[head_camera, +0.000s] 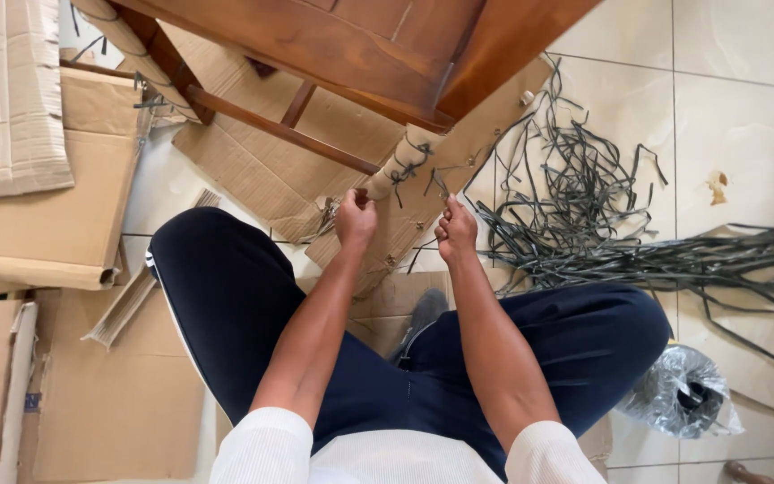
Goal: The person wraps cardboard around the leg of a wooden chair and secures it with black plastic ties.
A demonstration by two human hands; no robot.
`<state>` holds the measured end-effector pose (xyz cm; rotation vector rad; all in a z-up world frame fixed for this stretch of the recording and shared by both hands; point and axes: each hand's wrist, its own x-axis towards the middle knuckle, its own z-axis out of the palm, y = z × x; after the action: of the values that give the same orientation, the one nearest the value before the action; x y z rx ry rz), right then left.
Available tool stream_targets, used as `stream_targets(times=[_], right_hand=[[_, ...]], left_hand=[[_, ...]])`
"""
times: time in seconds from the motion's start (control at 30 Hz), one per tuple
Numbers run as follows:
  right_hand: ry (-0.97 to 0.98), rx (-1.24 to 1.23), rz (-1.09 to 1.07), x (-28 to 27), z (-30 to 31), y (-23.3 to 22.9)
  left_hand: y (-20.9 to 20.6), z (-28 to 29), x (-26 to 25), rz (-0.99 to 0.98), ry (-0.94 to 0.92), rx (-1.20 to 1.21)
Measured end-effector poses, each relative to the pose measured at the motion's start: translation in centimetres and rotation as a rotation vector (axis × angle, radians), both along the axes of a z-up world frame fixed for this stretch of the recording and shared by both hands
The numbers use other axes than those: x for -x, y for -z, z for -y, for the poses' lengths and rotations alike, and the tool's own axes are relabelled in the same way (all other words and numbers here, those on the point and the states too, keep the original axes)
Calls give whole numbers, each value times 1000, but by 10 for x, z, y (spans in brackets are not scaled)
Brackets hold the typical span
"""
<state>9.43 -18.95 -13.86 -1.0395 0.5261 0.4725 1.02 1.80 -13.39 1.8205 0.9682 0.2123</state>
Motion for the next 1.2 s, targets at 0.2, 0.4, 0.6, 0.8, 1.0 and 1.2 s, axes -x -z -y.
stream_targets(times=[0.2,0.4,0.6,0.8,1.0,1.2], right_hand=[[-124,41,42,-22,-23,-23],[-287,292,114,-57,-51,-11],[-495,453,362,-75,-79,-15],[-772,507,183,-89,-118,-68],[-912,367,159,-114,-105,-36],[-845,73,29,-126,-89,-2]], left_hand=[[40,-18,-21,148,-156,143],[123,-25,-51,315,-261,328],[113,-24,-59,501,-246,544],[30,-35,-48,352,-248,830],[45,-42,-55,277,18,481],[-1,-49,-40,-120,79,108]])
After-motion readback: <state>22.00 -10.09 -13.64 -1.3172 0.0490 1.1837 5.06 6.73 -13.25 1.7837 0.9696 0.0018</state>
